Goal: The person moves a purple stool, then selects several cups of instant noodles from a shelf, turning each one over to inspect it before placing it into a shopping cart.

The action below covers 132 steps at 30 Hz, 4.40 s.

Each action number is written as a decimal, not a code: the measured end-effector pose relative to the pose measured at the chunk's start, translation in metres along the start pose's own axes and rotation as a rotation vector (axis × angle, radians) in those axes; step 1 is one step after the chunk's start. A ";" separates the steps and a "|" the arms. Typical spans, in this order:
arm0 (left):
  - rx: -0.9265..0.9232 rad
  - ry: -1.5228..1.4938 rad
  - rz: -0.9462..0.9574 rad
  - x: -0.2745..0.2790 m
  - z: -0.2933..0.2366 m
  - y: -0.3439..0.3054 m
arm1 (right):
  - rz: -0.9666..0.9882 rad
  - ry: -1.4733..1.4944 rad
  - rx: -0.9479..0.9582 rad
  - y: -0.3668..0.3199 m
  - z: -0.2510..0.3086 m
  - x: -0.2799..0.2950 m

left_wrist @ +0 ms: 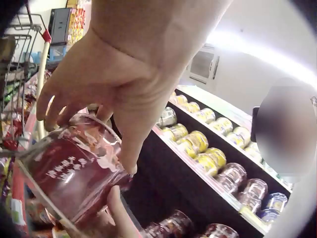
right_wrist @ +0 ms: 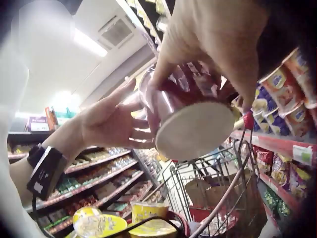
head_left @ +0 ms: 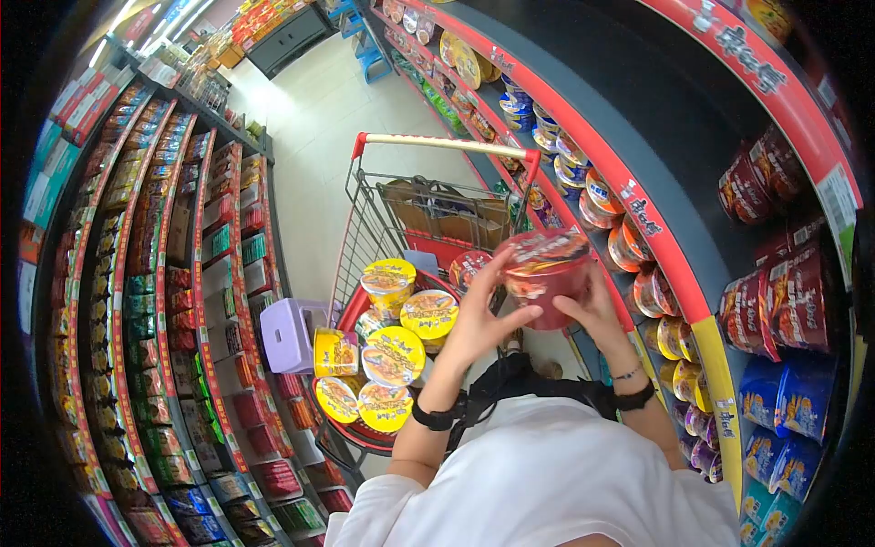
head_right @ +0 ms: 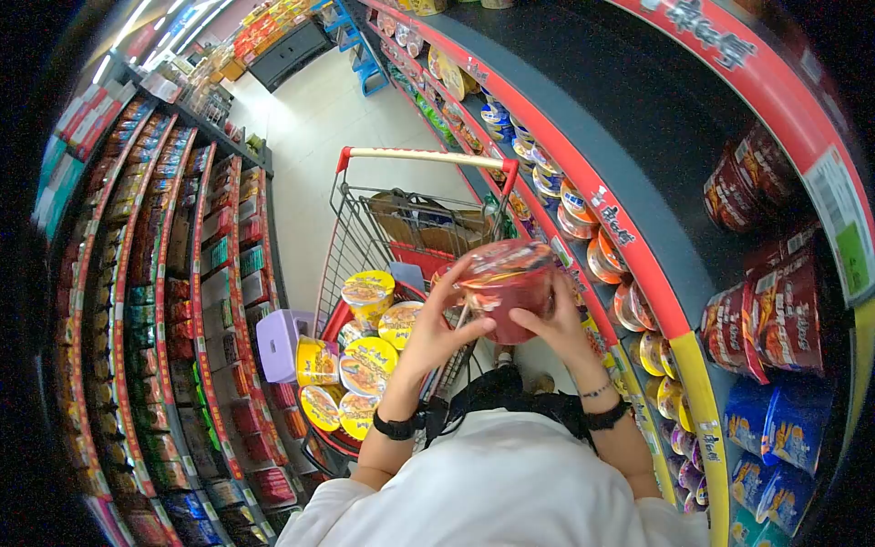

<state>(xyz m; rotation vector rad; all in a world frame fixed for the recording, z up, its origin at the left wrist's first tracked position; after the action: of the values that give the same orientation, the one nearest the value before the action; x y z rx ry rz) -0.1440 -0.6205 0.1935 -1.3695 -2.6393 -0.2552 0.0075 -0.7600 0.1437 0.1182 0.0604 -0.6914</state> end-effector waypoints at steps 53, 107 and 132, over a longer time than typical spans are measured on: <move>0.495 0.517 -0.228 0.094 0.265 0.102 | -1.403 -1.028 0.666 -0.077 0.194 0.103; 0.140 0.142 -0.375 0.047 0.155 0.062 | 0.405 -0.513 0.127 0.051 -0.044 -0.057; -0.692 0.100 0.437 -0.172 -0.092 0.091 | -1.323 -1.277 0.369 -0.098 0.147 0.096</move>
<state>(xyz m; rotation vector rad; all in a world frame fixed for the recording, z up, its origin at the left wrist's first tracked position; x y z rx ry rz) 0.0342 -0.7261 0.2527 -2.0012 -2.1591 -1.2106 0.0212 -0.9149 0.2717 -0.0504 -1.3301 -1.9771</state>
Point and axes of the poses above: each hand's wrist, its own y-axis towards the middle knuckle, its own x-axis out of the back of the hand, z = x × y, the point moved 1 cm from there along y, towards the middle knuckle, and after that the axes turned 1 degree about -z, right-handed, at the moved point
